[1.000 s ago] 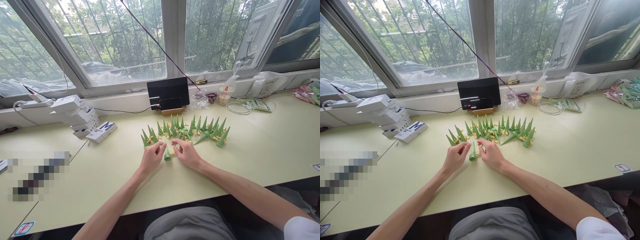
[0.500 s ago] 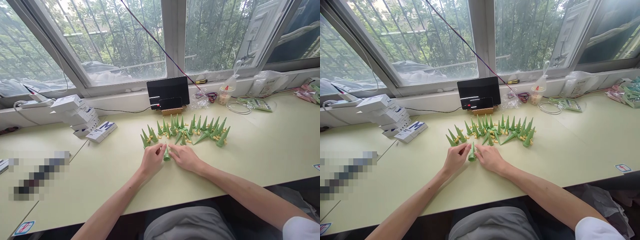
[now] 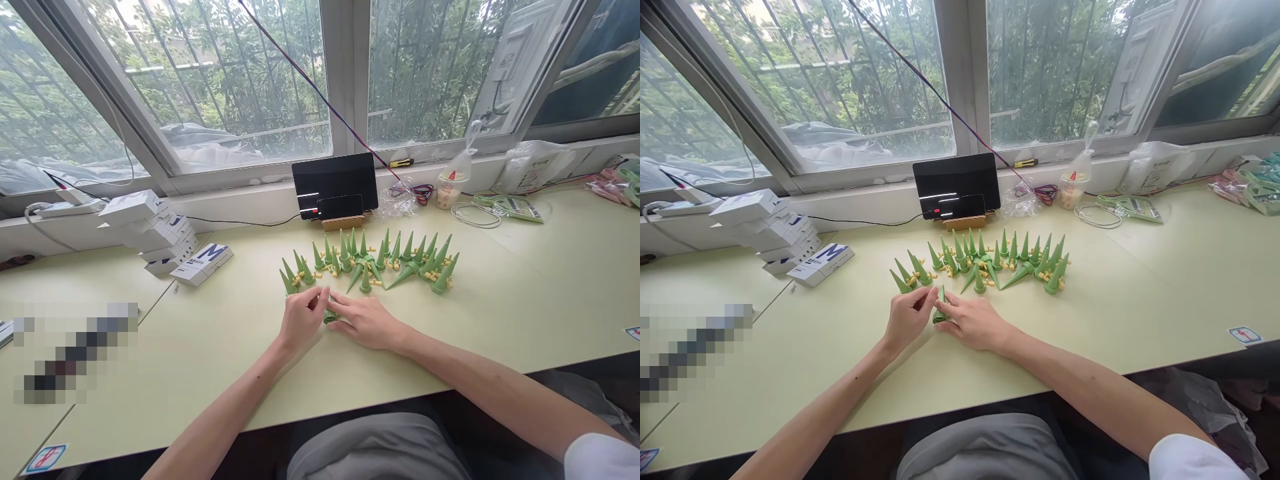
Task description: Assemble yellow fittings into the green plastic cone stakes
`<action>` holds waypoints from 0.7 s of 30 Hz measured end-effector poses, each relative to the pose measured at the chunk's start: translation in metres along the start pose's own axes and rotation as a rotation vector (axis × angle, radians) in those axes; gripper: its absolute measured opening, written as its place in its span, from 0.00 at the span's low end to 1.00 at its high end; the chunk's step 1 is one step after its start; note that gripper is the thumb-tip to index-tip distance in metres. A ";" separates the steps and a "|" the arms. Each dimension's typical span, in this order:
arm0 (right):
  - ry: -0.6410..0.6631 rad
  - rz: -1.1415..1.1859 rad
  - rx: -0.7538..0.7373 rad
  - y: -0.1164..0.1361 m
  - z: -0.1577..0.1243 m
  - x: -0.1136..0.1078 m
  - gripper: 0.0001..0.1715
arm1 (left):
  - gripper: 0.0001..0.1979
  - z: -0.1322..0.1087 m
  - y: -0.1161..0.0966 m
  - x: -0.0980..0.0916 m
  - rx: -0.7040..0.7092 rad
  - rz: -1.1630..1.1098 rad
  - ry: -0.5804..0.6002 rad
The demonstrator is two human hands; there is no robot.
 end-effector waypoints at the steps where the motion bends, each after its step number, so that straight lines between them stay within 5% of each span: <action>1: -0.006 -0.006 -0.012 0.000 0.000 0.000 0.29 | 0.23 0.000 0.000 0.000 0.005 -0.002 -0.005; 11: -0.038 0.022 0.022 0.001 0.001 -0.001 0.17 | 0.23 -0.001 0.001 0.001 0.025 0.015 -0.031; 21: -0.235 0.353 0.036 -0.014 0.006 0.003 0.13 | 0.24 -0.002 -0.001 0.001 0.033 -0.001 -0.023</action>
Point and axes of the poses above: each hand's wrist, its own z-axis towards the middle knuckle, its own x-axis out of the palm, y = z × x, the point moved 1 cm from there along z, towards the middle knuckle, and after that the axes turned 11 degrees about z, right-handed, at the moved point
